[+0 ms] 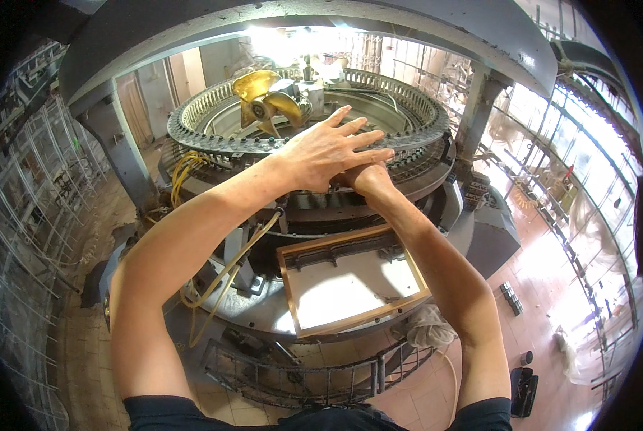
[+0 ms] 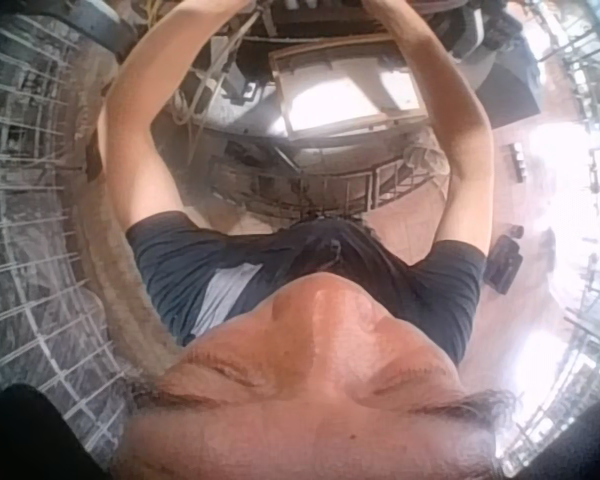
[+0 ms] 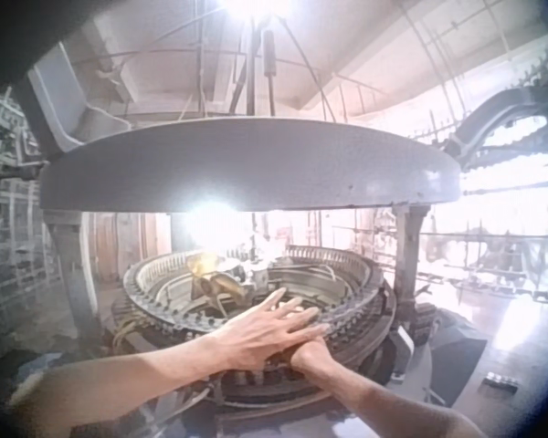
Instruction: The person repeatedly picks small metal components from a wooden tray and places them into slots on a circular machine part. They handle each piece individually, aligning and inserting it into the machine's ring structure.
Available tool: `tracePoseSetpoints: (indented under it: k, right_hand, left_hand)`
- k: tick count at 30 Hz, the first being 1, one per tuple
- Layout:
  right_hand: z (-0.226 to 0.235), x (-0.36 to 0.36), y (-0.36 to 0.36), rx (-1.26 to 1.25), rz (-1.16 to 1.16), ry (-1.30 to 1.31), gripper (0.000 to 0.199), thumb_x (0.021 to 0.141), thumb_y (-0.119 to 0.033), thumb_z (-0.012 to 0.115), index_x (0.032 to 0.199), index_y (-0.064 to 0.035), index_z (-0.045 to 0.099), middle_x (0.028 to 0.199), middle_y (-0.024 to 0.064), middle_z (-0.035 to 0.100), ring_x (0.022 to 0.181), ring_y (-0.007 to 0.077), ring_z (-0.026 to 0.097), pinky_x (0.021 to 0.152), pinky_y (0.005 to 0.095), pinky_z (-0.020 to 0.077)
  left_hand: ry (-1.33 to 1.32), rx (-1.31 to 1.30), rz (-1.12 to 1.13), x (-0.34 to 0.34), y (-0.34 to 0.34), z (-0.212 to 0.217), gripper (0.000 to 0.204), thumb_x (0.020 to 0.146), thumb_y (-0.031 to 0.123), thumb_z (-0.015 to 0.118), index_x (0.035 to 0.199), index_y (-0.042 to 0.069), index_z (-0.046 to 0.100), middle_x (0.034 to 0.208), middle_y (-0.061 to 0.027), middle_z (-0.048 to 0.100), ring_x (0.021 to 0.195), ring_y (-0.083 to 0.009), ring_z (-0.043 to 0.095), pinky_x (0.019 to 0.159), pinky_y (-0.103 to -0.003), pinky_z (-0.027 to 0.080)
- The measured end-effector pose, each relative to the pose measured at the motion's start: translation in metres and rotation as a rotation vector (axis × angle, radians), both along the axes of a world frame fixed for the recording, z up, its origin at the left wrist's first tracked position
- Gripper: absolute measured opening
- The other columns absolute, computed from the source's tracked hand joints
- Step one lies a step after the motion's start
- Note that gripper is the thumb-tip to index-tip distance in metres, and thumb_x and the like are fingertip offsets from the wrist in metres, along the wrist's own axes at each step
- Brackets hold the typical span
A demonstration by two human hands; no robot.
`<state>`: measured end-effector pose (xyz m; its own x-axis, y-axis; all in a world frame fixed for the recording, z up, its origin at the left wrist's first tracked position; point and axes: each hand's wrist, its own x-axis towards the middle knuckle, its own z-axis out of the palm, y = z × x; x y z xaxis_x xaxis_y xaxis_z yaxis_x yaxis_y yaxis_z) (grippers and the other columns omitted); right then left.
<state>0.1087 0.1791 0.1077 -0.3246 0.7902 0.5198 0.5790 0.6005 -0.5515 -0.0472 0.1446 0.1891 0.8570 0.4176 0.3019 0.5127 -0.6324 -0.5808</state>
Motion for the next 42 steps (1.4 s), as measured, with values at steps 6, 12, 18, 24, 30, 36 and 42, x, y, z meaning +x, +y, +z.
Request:
tracePoseSetpoints:
  k: [6,12,18,24,30,36,42]
  right_hand:
    - [-0.005,0.005,0.006,0.020,0.083,0.020,0.058,0.084,-0.013,0.084,0.136,-0.0031,0.062,0.127,0.0150,0.069,0.113,0.0228,0.067,0.093,0.0395,0.0569]
    - [-0.012,0.004,0.012,0.025,0.138,0.141,0.056,0.085,-0.011,0.083,0.136,-0.0019,0.062,0.126,0.0139,0.069,0.114,0.0217,0.066,0.095,0.0392,0.0557]
    - [-0.005,0.002,0.011,-0.066,0.035,-0.003,0.053,0.086,-0.012,0.082,0.134,-0.0037,0.063,0.126,0.0137,0.069,0.115,0.0211,0.065,0.096,0.0376,0.0545]
    - [-0.006,0.003,0.009,0.020,-0.021,-0.048,0.053,0.086,-0.015,0.081,0.134,-0.0046,0.063,0.126,0.0149,0.070,0.115,0.0238,0.066,0.096,0.0389,0.0541]
    - [-0.013,0.006,0.018,0.079,-0.008,0.007,0.053,0.081,-0.026,0.083,0.130,-0.0110,0.068,0.127,0.0161,0.070,0.117,0.0332,0.066,0.098,0.0460,0.0534]
    - [-0.020,0.010,0.023,0.188,0.009,-0.100,0.045,0.087,-0.015,0.079,0.129,-0.0056,0.066,0.124,0.0163,0.070,0.114,0.0302,0.066,0.096,0.0421,0.0526]
    - [-0.017,0.007,0.018,0.174,0.069,0.000,0.044,0.087,-0.012,0.078,0.129,-0.0060,0.066,0.126,0.0165,0.068,0.116,0.0291,0.065,0.096,0.0417,0.0527]
  left_hand:
    - [0.011,-0.005,0.023,0.002,-0.001,0.001,0.119,0.068,0.018,0.092,0.165,0.039,0.027,0.165,-0.0072,0.041,0.151,-0.0332,0.042,0.130,-0.059,0.027]
    - [0.019,-0.034,0.034,0.003,-0.002,0.001,0.118,0.064,0.012,0.087,0.165,0.033,0.030,0.166,-0.0083,0.039,0.153,-0.0340,0.038,0.131,-0.058,0.024]
    - [-0.004,-0.047,0.051,0.005,-0.003,0.000,0.118,0.062,0.011,0.087,0.164,0.033,0.032,0.167,-0.0078,0.038,0.153,-0.0338,0.038,0.131,-0.058,0.023]
    - [-0.001,-0.021,0.067,0.009,-0.004,-0.001,0.118,0.060,0.010,0.087,0.163,0.033,0.034,0.166,-0.0089,0.039,0.152,-0.0347,0.039,0.131,-0.058,0.023]
    - [-0.013,-0.043,0.044,0.009,-0.005,0.000,0.116,0.061,0.010,0.084,0.163,0.030,0.035,0.166,-0.0099,0.040,0.152,-0.0348,0.039,0.132,-0.058,0.021]
    - [-0.009,-0.034,0.053,0.012,-0.002,-0.004,0.114,0.062,0.010,0.083,0.163,0.030,0.034,0.165,-0.0102,0.041,0.153,-0.0341,0.038,0.132,-0.058,0.020]
    - [0.004,-0.039,0.029,0.012,-0.001,-0.001,0.113,0.062,0.008,0.083,0.162,0.029,0.035,0.165,-0.0091,0.040,0.152,-0.0338,0.040,0.132,-0.057,0.021]
